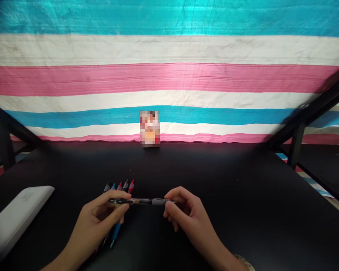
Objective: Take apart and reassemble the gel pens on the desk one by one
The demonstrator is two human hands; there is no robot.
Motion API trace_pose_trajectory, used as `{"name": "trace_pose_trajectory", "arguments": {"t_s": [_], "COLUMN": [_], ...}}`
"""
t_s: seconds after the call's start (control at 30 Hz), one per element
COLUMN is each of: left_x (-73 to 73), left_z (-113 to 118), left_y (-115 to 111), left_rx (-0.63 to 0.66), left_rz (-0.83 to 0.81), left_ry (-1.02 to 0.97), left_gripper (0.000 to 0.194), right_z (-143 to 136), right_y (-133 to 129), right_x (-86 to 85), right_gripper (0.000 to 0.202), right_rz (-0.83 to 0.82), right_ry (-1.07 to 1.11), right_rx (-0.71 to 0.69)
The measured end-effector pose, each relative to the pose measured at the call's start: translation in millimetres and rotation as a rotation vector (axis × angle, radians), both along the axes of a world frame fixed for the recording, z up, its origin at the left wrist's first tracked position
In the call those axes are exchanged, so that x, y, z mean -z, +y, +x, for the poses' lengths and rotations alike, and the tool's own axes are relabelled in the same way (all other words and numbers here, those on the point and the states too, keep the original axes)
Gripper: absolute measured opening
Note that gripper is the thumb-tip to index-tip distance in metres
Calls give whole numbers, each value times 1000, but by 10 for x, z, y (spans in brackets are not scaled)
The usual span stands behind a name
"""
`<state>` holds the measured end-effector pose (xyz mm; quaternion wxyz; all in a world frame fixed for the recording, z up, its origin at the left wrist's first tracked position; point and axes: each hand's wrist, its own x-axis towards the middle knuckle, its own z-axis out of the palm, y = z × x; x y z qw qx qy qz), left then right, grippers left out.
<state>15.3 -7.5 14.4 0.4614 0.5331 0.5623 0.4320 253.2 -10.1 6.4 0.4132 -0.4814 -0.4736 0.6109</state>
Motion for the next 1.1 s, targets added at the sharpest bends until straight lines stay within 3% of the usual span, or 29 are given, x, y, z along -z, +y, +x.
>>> {"name": "trace_pose_trajectory", "arguments": {"t_s": [0.2,0.37,0.7,1.1], "left_x": [0,51,-93,-54], "left_z": [0,-52,26,-17], "left_y": [11,50,12,40], "left_rx": [-10,18,-112,-57], "left_rz": [-14,-25,-42,-56], "left_ry": [-9,-70,-168,-166], "left_gripper": [14,18,14,15], "right_z": [-15,24,98,94], "right_y": [10,-21,-43,-52], "right_x": [1,5,16,11], "right_gripper": [38,23,13,10], "right_rz": [-27,33,74,90], "right_ry": [43,86,200,211], "right_rx": [1,129,426,413]}}
